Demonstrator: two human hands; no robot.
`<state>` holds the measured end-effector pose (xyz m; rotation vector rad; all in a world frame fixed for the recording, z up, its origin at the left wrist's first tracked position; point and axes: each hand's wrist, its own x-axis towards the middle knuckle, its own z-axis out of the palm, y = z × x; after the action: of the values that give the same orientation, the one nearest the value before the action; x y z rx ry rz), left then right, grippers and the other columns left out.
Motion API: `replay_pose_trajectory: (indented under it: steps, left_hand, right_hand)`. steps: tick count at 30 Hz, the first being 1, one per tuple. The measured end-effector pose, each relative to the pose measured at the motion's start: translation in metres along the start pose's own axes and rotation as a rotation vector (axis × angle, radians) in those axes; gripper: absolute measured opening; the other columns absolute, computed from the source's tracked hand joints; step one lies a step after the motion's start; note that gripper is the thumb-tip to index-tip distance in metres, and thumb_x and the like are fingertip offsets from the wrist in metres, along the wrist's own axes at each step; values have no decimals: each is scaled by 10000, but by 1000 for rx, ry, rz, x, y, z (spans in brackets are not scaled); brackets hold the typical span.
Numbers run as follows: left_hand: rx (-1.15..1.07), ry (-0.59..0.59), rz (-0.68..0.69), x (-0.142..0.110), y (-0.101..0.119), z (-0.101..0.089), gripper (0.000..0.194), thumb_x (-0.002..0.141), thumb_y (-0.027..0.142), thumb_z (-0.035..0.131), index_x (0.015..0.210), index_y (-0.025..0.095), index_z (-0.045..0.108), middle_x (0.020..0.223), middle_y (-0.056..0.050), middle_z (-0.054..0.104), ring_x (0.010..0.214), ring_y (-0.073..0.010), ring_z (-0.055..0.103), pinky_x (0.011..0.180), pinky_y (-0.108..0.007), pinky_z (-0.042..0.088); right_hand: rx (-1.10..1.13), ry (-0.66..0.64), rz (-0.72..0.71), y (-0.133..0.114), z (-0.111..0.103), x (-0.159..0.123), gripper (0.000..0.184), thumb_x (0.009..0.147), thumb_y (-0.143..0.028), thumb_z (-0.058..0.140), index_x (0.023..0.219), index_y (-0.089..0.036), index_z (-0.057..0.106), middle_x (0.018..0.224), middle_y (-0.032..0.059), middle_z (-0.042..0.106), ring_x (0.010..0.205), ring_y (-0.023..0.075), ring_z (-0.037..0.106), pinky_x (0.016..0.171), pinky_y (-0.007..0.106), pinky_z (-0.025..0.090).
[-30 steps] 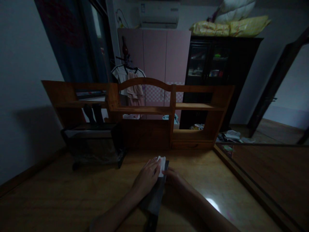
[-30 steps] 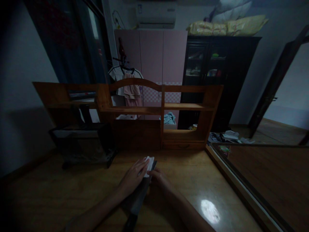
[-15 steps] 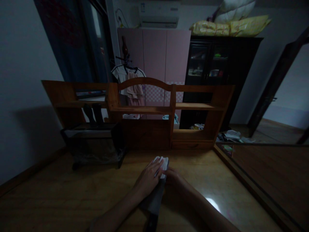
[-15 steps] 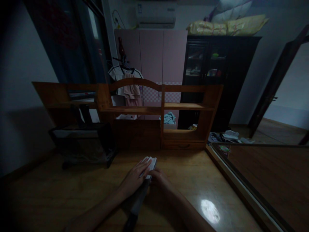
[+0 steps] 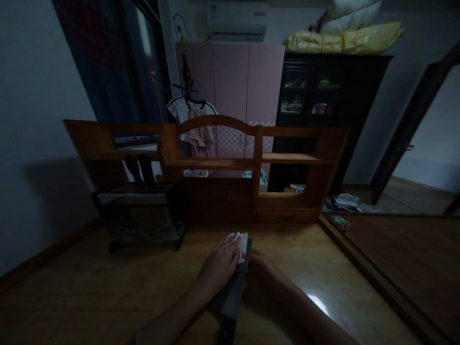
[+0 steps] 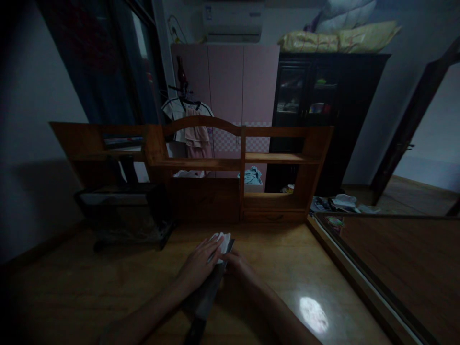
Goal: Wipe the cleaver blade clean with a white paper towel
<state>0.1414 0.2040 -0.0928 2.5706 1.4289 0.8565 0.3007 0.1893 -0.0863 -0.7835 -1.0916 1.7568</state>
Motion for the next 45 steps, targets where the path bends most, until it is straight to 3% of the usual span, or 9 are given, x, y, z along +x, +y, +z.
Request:
replay_pose_trajectory:
  steps: [8,16,27,34,45]
  left_hand:
    - [38,16,-51,-2,-3,-1,408,987,303,311,1358,204,452,1407,-38,434,1326,-179,359,1129,-409,239]
    - [-21,12,-13,1,0,-2,418,994,294,298,1396,236,399,1436,-31,387,1347,-172,319,1142,-431,206]
    - [-1,20,-33,-2,-4,3,416,993,304,299,1381,217,421,1426,-21,408,1345,-164,322,1135,-389,235]
    - [0,58,-47,1,0,-5,407,980,261,318,1369,236,437,1421,-9,409,1336,-150,338,1150,-405,197]
    - [-22,-11,9,1,-2,2,409,992,288,303,1378,230,426,1423,-5,411,1358,-143,293,1151,-401,194]
  right_hand:
    - [14,-18,-14,0,0,-3,286,740,-283,640,983,-133,654,878,77,662,780,217,621,763,337,459]
    - [18,34,5,-3,3,-4,289,693,-308,684,931,-146,662,855,68,660,762,217,614,736,332,453]
    - [4,13,1,0,0,0,268,701,-310,675,918,-153,662,861,67,659,772,223,619,762,346,454]
    - [12,47,6,-2,2,-4,301,681,-297,686,938,-143,654,890,80,658,797,227,611,761,345,448]
    - [11,60,9,-5,5,-4,301,668,-306,699,917,-140,658,876,71,655,795,225,608,751,334,446]
